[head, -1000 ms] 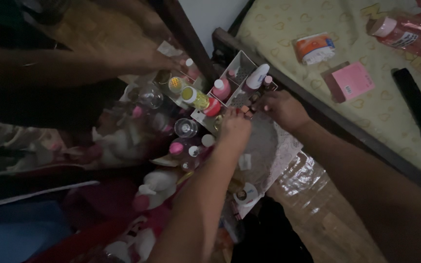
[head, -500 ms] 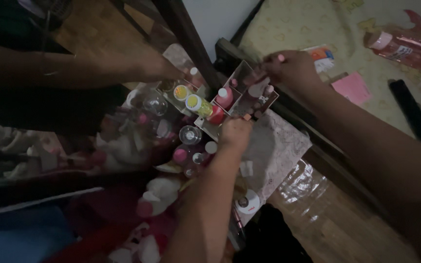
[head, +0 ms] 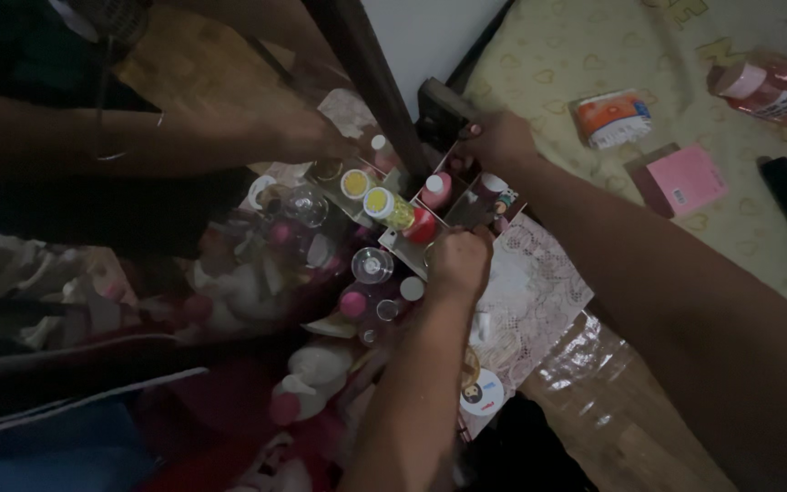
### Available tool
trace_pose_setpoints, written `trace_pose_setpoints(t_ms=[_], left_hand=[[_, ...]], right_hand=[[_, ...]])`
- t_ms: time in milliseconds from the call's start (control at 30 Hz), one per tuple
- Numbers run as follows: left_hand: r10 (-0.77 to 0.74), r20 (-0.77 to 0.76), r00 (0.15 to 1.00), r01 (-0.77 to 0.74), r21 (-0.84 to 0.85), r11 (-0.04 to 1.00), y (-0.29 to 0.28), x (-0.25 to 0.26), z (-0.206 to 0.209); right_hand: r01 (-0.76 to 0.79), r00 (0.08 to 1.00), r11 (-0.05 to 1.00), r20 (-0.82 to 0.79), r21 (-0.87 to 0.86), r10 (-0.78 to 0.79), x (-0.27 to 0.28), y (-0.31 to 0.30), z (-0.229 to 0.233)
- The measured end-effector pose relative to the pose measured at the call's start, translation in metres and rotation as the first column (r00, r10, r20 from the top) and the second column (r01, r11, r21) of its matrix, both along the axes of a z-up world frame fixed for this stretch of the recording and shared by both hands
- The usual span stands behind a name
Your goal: The person organizes a cluttered vanity area by picking up various cosmetic bottles, tubes, and boxes, then placing them into a multi-compartment organizer and on the surrounding surface. The person handles items one at a time, occasionally moving them between the organizer and the bed.
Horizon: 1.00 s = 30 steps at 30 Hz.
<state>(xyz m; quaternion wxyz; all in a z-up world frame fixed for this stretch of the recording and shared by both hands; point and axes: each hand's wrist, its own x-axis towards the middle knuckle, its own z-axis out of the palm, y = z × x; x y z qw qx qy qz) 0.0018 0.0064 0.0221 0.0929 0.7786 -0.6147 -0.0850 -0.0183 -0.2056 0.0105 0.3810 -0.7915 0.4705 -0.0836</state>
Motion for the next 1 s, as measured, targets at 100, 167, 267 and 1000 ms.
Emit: trace_pose_setpoints(t_ms=[100,167,267,1000], left_hand=[[-0.030,0.018,0.999,0.030,-0.005,1.000,0.000,0.000,-0.003],[-0.051,0.043,0.998,0.051,-0.003,0.999,-0.002,-0.001,-0.008],[-0.082,0.127,0.989,0.072,0.081,0.994,-0.006,-0.003,-0.019],[-0.060,0.104,0.993,0.027,0.291,0.956,-0.012,-0.004,-0.010]], right_hand=[[-0.005,0.998,0.984,0.066,0.179,-0.007,-0.002,-0.004,0.001],[-0.009,1.000,0.996,0.013,0.089,0.008,-0.004,-0.008,0.005],[0.001,0.979,0.971,0.197,0.241,-0.050,-0.014,-0.015,0.010],[-0.153,0.954,0.983,-0.276,-0.097,0.121,-0.087,0.008,0.039]])
